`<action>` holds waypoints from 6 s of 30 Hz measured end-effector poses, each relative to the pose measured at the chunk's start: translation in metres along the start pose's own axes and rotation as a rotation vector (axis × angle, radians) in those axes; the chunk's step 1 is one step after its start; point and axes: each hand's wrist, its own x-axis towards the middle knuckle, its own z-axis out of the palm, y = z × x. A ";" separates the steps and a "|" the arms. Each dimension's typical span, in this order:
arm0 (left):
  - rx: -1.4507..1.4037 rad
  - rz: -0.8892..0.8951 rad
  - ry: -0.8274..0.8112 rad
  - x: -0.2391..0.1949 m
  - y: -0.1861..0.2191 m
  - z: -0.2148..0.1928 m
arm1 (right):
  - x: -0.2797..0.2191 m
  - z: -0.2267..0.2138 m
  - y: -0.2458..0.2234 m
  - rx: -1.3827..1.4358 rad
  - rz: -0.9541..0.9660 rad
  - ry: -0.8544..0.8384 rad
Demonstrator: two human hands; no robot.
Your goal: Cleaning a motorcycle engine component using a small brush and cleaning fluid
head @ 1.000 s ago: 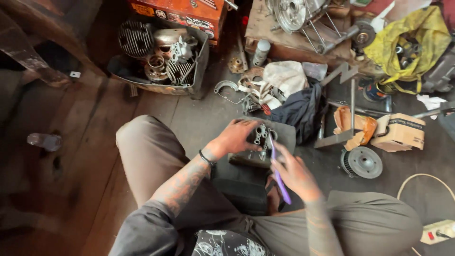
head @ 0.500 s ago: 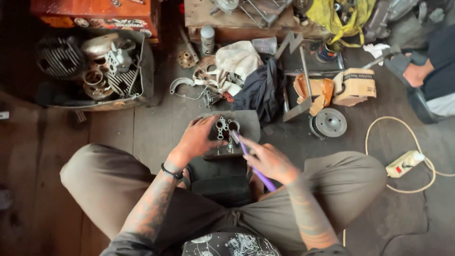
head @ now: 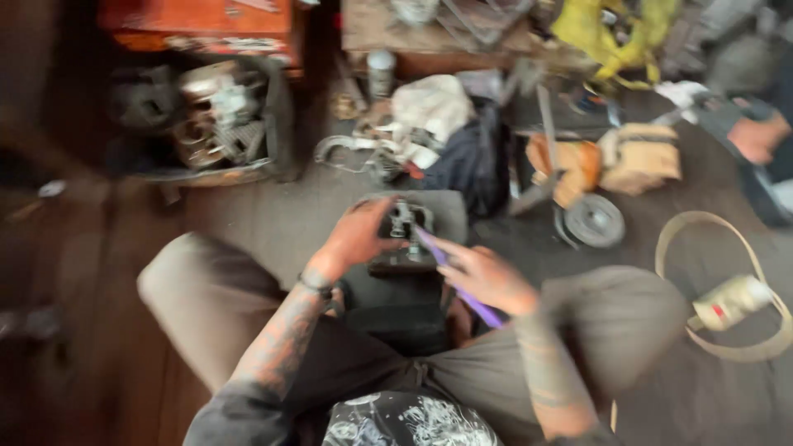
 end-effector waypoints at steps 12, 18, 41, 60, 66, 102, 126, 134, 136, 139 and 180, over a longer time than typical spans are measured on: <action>-0.005 0.046 0.082 0.000 0.003 0.001 | 0.029 0.035 0.041 0.042 0.035 0.092; -0.007 0.041 0.039 -0.003 0.009 -0.006 | -0.007 -0.017 0.044 0.281 0.119 -0.023; 0.007 0.026 0.025 0.002 0.011 -0.004 | 0.044 0.001 0.127 -0.090 -0.093 0.371; -0.019 0.005 -0.003 0.004 0.011 -0.002 | 0.080 -0.012 0.121 -0.310 -0.061 0.504; -0.094 0.046 -0.006 0.002 0.017 -0.008 | 0.076 0.017 0.105 -0.170 -0.208 0.463; -0.115 0.140 0.081 -0.010 0.032 -0.017 | 0.045 -0.006 0.142 -0.317 -0.051 0.669; -0.233 0.103 0.047 -0.001 0.030 -0.017 | 0.037 0.039 0.102 -0.156 -0.149 0.470; -0.230 0.121 0.061 0.003 0.031 -0.020 | 0.042 0.013 0.110 -0.270 -0.087 0.558; -0.244 0.095 0.067 0.001 0.032 -0.018 | 0.046 0.036 0.120 -0.221 -0.222 0.477; -0.229 0.130 0.051 0.000 0.027 -0.018 | 0.059 0.045 0.177 -0.193 -0.212 0.543; -0.229 0.092 0.023 -0.004 0.022 -0.010 | 0.037 0.004 0.166 0.007 0.045 0.551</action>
